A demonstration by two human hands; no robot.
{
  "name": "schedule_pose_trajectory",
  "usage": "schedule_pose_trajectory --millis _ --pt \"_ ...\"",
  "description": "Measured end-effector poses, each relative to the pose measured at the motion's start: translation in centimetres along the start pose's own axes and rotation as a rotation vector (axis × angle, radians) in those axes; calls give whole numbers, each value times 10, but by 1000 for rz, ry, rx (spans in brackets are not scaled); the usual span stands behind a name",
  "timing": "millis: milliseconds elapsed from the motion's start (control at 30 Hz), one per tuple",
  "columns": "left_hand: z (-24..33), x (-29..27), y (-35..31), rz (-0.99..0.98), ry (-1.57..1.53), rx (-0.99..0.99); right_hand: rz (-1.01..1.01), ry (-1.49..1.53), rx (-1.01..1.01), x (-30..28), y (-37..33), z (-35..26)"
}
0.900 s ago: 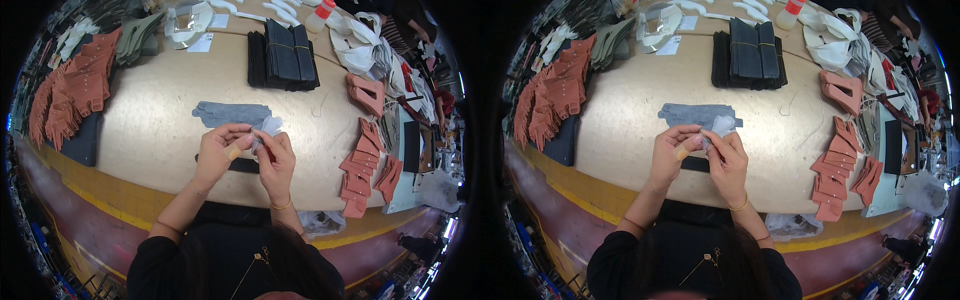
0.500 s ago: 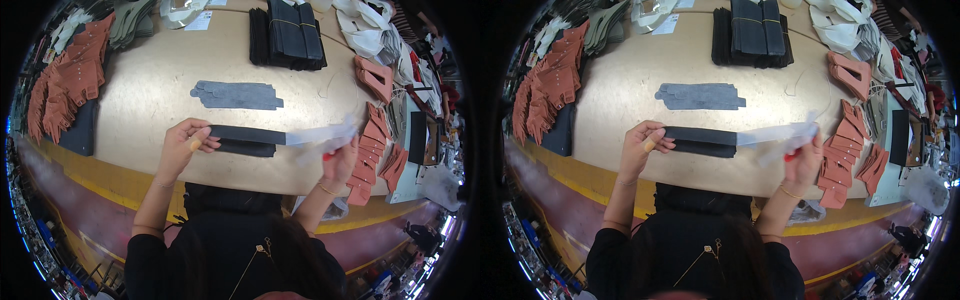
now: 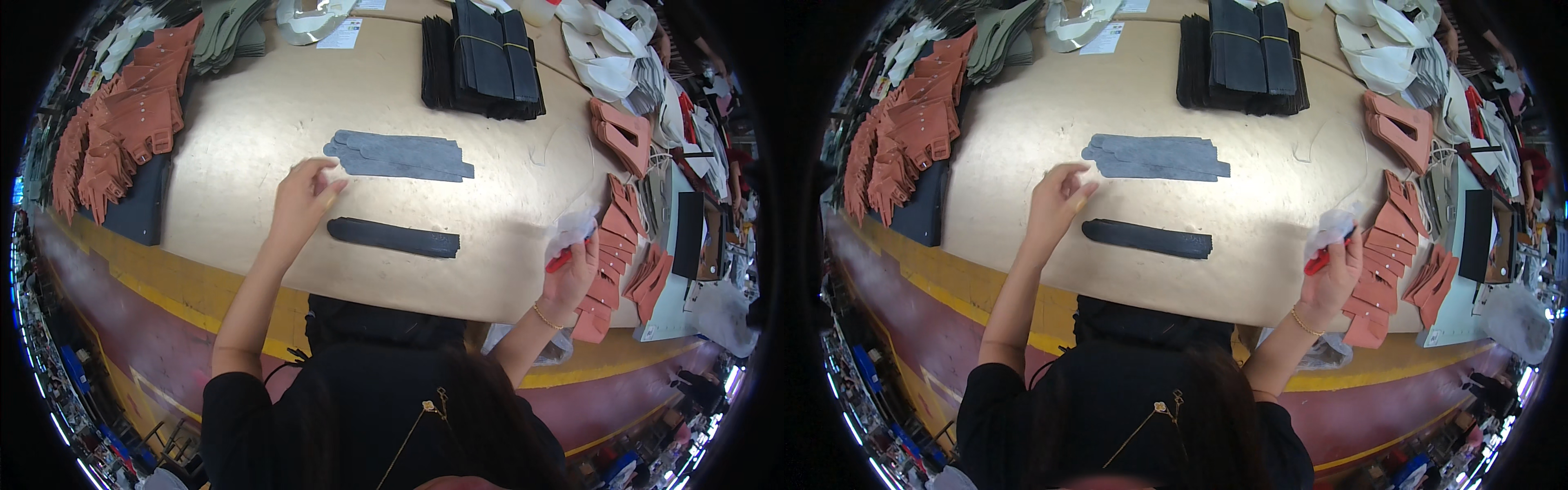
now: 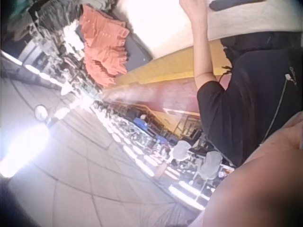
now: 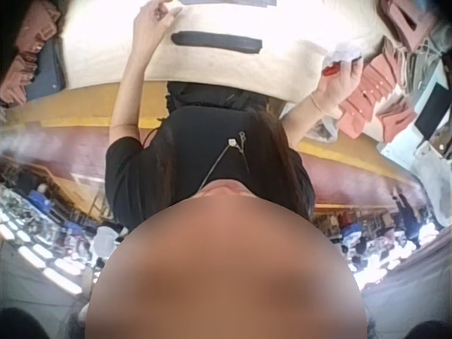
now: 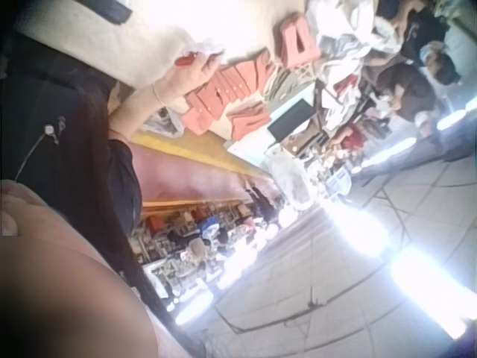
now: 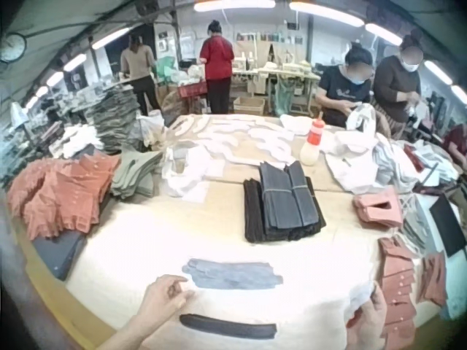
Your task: The person trims the edges of multiple dark fabric strips using a red utility knife on a worktable. They fold and align the strips, cut along the edges, and stack the trimmed pieces. The person then bundles the trimmed strips with a rubber band and places them on the table.
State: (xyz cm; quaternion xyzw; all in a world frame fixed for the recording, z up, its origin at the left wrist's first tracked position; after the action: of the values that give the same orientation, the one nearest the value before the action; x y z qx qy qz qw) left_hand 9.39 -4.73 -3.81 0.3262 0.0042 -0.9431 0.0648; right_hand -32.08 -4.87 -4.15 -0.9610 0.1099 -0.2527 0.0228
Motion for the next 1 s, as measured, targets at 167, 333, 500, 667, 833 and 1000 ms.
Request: schedule_pose_trajectory --millis 167,333,500,667,833,1000 --pt "9 32 45 -89 181 237 80 -182 -21 28 -5 5" --pt "18 36 53 -121 184 186 149 -359 9 48 -7 9" --pt "38 44 34 -147 -576 -104 -82 -913 -330 119 -10 31" --pt "63 56 13 -99 -880 -81 -286 -905 -397 176 -23 49" --pt "69 64 4 -68 -836 -44 -265 -894 -407 183 -26 48" --pt "72 70 0 -31 -789 -31 -175 -946 -487 180 -32 48"
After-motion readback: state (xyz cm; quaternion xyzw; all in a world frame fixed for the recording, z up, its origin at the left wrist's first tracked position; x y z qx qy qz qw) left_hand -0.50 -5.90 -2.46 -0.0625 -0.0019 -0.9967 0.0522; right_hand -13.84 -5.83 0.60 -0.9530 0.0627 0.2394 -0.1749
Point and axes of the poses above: each hand's wrist, its own y-axis towards the middle knuckle, its own x-axis out of the palm, z = x × y, the point moved 5 cm from there along y, towards the middle knuckle, and after that the axes turned 7 degrees about x, right-handed, at the moved point
